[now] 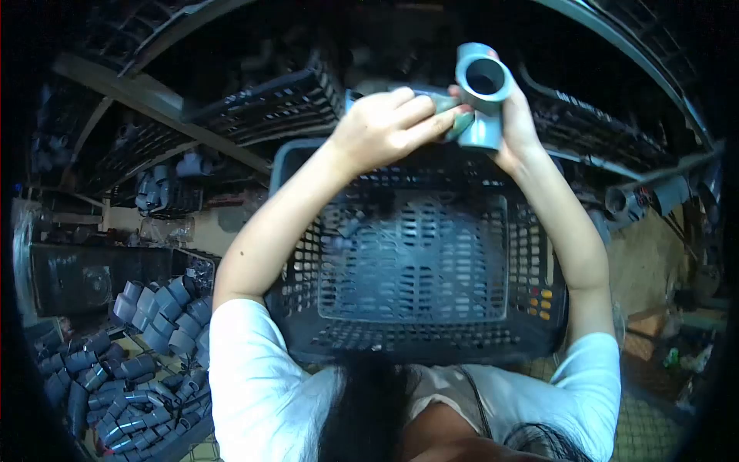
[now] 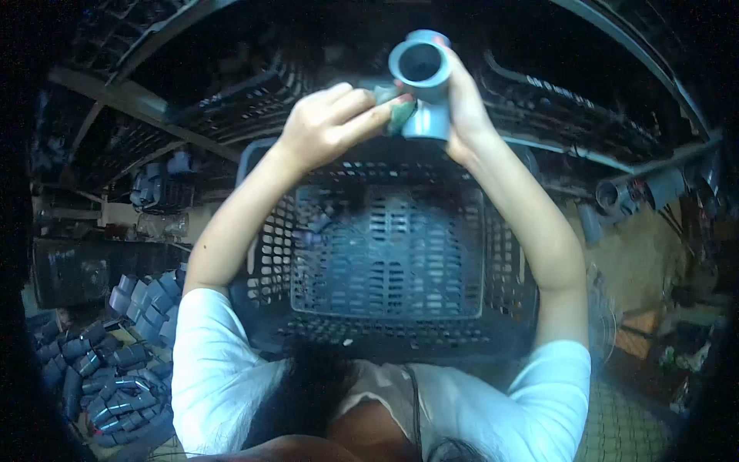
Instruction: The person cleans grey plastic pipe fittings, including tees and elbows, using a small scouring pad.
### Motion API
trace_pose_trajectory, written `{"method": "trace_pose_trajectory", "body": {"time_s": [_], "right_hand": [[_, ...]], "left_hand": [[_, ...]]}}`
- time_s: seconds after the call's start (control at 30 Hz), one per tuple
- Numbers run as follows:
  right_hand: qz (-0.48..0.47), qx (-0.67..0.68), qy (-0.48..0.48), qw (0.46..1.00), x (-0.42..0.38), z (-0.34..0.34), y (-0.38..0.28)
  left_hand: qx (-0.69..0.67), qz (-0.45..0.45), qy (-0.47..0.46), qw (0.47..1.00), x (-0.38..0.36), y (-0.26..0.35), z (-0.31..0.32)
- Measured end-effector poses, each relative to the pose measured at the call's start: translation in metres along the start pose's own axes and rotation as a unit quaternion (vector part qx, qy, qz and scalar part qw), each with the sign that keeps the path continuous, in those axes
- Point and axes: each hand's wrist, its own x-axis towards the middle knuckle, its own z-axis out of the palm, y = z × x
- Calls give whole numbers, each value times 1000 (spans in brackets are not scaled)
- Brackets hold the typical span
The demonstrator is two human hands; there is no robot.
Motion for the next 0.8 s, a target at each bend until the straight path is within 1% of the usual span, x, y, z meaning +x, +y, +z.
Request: {"method": "trace_pose_trajectory", "body": {"time_s": [0.03,0.1,0.13,0.17,0.27,0.3,0.33,0.37,0.4,0.43,0.5,0.53,0.57,0.6,0.63,0.67,0.73,0.77,0.8], "right_hand": [[-15,-49,41,998,-1,6,-3],[-31,-121,4,992,0,6,-7],[-69,-183,34,980,3,7,-3],[-70,-184,34,980,5,5,-4],[-128,-193,67,971,-1,8,-6],[-126,-193,69,971,-1,6,-5],[-162,-235,49,957,-1,4,-3],[-198,-277,27,940,0,4,-2],[-217,-295,18,931,-3,8,-1],[-259,-330,20,908,-3,8,1],[-332,-351,62,873,-5,11,-4],[-352,-362,93,858,-6,12,-10],[-353,-365,111,855,-8,13,-13],[-378,-387,118,833,-8,12,-14],[-403,-407,125,810,-9,12,-14],[-403,-407,124,810,-9,11,-13],[-441,-441,105,775,-9,7,-9],[-441,-441,104,775,-7,4,-9],[-479,-468,78,739,-5,0,-9]], "left_hand": [[3,1,-1,1000,5,0,-9],[-12,-2,32,999,6,3,-14],[-47,-15,51,997,7,6,-17],[-62,-16,66,996,7,8,-22],[-82,-36,132,987,13,12,-25],[-80,-43,160,983,15,11,-23],[-73,-70,147,984,16,12,-24],[-73,-71,147,984,16,13,-23],[-67,-83,126,986,15,15,-20],[-60,-94,105,988,15,16,-19],[-71,-131,76,986,14,21,-18],[-90,-156,60,982,16,25,-18],[-109,-183,43,976,17,30,-16],[-135,-202,23,970,16,34,-12],[-141,-208,24,968,15,35,-7],[-153,-222,11,963,13,35,-5],[-165,-237,-3,957,14,36,-6],[-217,-266,-42,938,15,37,-8],[-268,-294,-80,914,17,38,-10]]}}
